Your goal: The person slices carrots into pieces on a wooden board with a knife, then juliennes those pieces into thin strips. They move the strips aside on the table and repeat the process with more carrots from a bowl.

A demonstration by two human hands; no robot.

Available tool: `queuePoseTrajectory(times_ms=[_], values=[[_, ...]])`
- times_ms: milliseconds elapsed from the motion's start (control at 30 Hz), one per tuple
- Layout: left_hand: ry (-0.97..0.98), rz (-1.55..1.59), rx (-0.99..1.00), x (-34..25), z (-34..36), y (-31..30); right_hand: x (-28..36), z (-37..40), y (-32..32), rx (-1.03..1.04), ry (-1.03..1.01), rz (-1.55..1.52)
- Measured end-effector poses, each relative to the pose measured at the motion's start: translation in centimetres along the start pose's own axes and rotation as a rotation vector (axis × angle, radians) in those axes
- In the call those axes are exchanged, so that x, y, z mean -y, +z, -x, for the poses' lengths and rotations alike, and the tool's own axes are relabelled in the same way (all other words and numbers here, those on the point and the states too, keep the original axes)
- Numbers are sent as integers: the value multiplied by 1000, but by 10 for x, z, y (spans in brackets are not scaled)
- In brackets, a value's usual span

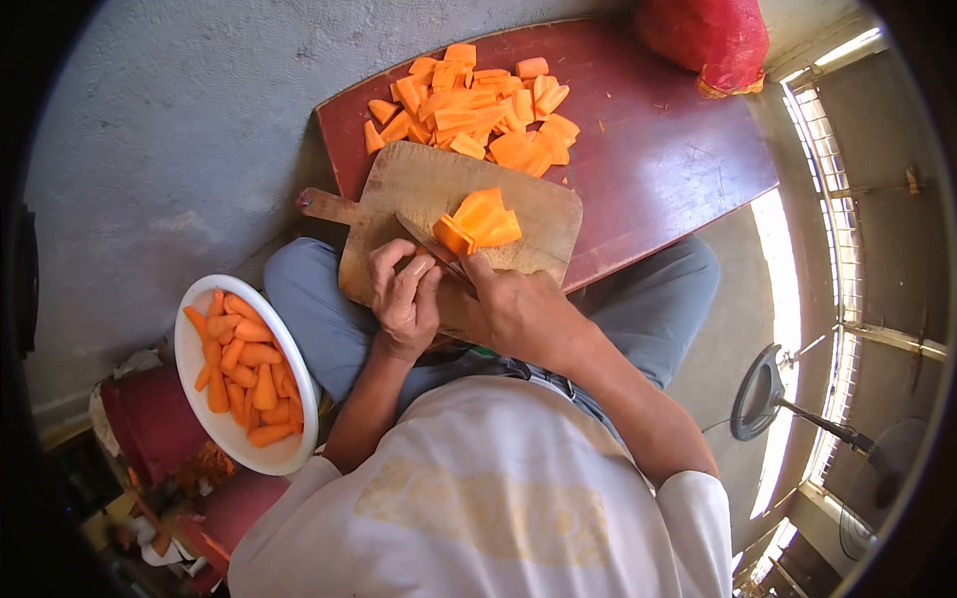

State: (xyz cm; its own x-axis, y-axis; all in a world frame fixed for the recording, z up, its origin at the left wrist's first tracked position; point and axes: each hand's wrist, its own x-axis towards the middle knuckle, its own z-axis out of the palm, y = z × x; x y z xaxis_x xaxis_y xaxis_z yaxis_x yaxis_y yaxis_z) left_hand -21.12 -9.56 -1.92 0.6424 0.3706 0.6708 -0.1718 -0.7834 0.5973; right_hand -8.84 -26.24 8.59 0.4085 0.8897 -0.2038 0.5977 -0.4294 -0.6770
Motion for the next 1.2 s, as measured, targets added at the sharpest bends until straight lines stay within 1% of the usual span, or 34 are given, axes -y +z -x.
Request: queuePoseTrajectory(times_ms=[67,200,300,400,600,800,900,1033,1100,1200], values=[[1,-23,-8,2,1,1,-2,6,-3,-56,-29,-67],[-38,-33,-24,1,4,-1,21,27,-31,-44,15,-173],[-32,-23,-25,1,2,-1,23,34,-35,-76,-49,-196],[17,-17,-9,3,2,-1,26,37,-36,-7,-7,-154],[-12,12,-10,1,3,-5,33,39,-39,-8,-12,-137],[14,-7,-11,2,4,-5,43,32,-39,107,80,-72],[-11,1,-35,-1,2,-2,22,18,-16,-14,-83,-83],[1,26,-42,4,5,-1,2,-1,7,20,-34,3],[3,28,-55,3,3,1,2,-6,6,29,-15,21],[-10,40,-57,5,5,1,6,-5,-9,25,-41,-47]])
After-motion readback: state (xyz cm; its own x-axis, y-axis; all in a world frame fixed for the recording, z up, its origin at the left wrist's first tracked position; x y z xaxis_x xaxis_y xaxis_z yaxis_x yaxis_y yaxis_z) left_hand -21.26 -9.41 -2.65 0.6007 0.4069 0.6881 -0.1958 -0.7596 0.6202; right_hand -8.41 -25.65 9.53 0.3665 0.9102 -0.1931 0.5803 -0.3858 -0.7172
